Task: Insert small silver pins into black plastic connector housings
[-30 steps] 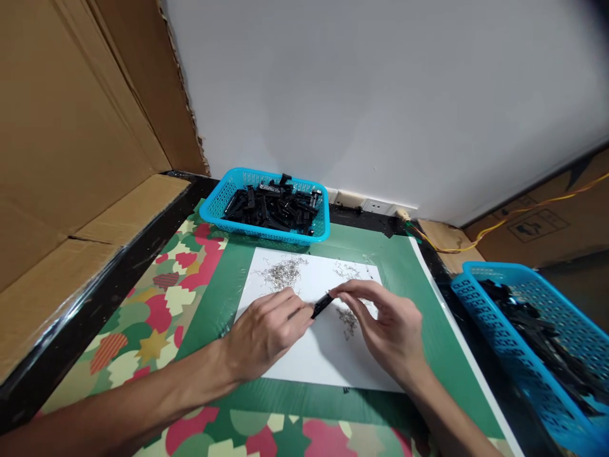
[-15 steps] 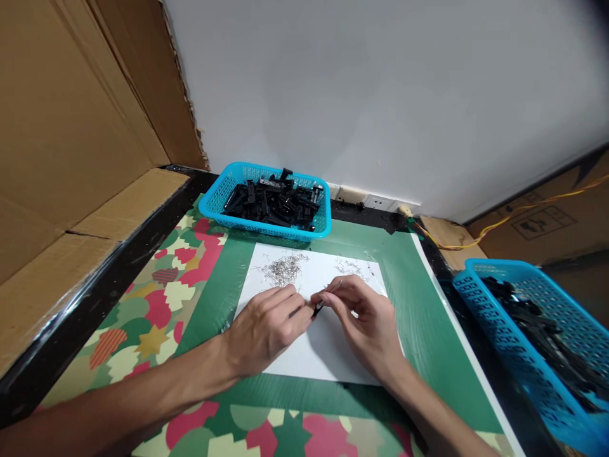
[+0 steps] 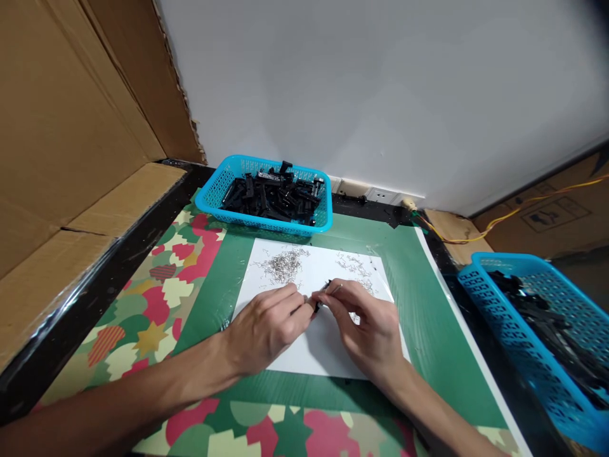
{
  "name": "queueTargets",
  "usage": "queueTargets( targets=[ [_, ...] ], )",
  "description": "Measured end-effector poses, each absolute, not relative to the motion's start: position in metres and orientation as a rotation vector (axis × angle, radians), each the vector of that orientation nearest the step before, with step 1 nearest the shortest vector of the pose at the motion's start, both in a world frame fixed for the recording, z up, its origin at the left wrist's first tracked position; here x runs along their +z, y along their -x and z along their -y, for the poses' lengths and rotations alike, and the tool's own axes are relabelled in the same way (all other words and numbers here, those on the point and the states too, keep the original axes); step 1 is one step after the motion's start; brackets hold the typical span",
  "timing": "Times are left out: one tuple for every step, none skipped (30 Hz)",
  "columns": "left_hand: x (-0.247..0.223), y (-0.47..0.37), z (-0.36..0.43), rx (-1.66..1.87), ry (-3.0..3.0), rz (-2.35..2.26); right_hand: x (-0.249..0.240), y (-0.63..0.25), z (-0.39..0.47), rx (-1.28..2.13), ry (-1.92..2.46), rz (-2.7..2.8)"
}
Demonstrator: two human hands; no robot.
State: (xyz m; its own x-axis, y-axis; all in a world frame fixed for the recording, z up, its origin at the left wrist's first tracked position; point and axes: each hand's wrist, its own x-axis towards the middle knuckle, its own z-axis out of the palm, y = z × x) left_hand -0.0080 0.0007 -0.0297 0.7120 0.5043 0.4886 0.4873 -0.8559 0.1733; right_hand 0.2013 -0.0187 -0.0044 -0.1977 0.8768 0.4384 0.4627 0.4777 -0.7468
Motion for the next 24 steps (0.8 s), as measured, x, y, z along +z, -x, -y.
queueTargets(
  targets=[
    [-0.029, 0.008, -0.001, 0.836, -2.868, -0.833, -0.005, -0.201, 0.019, 0.558, 1.123, 1.838],
    [-0.028, 0.008, -0.001, 0.838, -2.855, -0.829, -0.005, -0.201, 0.02, 0.537, 1.118, 1.842],
    [-0.028, 0.008, -0.002, 0.841, -2.838, -0.829, -0.006, -0.2, 0.02, 0.519, 1.113, 1.845],
    [-0.027, 0.008, -0.002, 0.845, -2.818, -0.83, -0.006, -0.2, 0.02, 0.504, 1.108, 1.848],
    [-0.027, 0.008, -0.002, 0.848, -2.798, -0.829, -0.007, -0.2, 0.02, 0.485, 1.105, 1.854],
    [-0.027, 0.008, -0.003, 0.851, -2.779, -0.827, -0.009, -0.199, 0.021, 0.459, 1.102, 1.861],
    [-0.027, 0.009, -0.003, 0.852, -2.76, -0.825, -0.01, -0.199, 0.021, 0.427, 1.1, 1.872],
    [-0.027, 0.009, -0.003, 0.854, -2.741, -0.826, -0.012, -0.198, 0.021, 0.391, 1.099, 1.881],
    [-0.028, 0.009, -0.003, 0.859, -2.723, -0.83, -0.013, -0.198, 0.022, 0.359, 1.098, 1.888],
    [-0.029, 0.01, -0.003, 0.863, -2.707, -0.833, -0.015, -0.197, 0.022, 0.34, 1.095, 1.89],
    [-0.029, 0.01, -0.004, 0.869, -2.696, -0.837, -0.016, -0.197, 0.022, 0.347, 1.093, 1.883],
    [-0.03, 0.01, -0.004, 0.877, -2.689, -0.843, -0.017, -0.197, 0.022, 0.384, 1.092, 1.866],
    [-0.031, 0.009, -0.004, 0.888, -2.687, -0.848, -0.017, -0.197, 0.022, 0.445, 1.09, 1.837],
    [-0.031, 0.009, -0.004, 0.902, -2.691, -0.855, -0.017, -0.197, 0.021, 0.518, 1.086, 1.8],
    [-0.031, 0.008, -0.004, 0.922, -2.699, -0.861, -0.016, -0.198, 0.02, 0.592, 1.08, 1.757],
    [-0.03, 0.008, -0.004, 0.95, -2.708, -0.868, -0.014, -0.2, 0.018, 0.654, 1.078, 1.709],
    [-0.028, 0.007, -0.003, 0.983, -2.719, -0.871, -0.011, -0.202, 0.016, 0.696, 1.076, 1.66],
    [-0.026, 0.006, -0.003, 1.017, -2.732, -0.873, -0.008, -0.204, 0.013, 0.717, 1.081, 1.612],
    [-0.024, 0.005, -0.002, 1.053, -2.748, -0.867, -0.005, -0.207, 0.009, 0.724, 1.096, 1.575],
    [-0.021, 0.004, 0.0, 1.087, -2.769, -0.854, -0.002, -0.21, 0.004, 0.721, 1.125, 1.557],
    [-0.018, 0.003, 0.001, 1.113, -2.797, -0.832, 0.001, -0.213, -0.001, 0.716, 1.166, 1.569],
    [-0.015, 0.003, 0.003, 1.139, -2.829, -0.802, 0.003, -0.215, -0.007, 0.72, 1.222, 1.618],
    [-0.013, 0.002, 0.006, 1.167, -2.862, -0.752, 0.005, -0.216, -0.013, 0.735, 1.287, 1.696],
    [-0.011, 0.002, 0.008, 1.198, -2.893, -0.687, 0.005, -0.216, -0.019, 0.763, 1.35, 1.79]
  ],
)
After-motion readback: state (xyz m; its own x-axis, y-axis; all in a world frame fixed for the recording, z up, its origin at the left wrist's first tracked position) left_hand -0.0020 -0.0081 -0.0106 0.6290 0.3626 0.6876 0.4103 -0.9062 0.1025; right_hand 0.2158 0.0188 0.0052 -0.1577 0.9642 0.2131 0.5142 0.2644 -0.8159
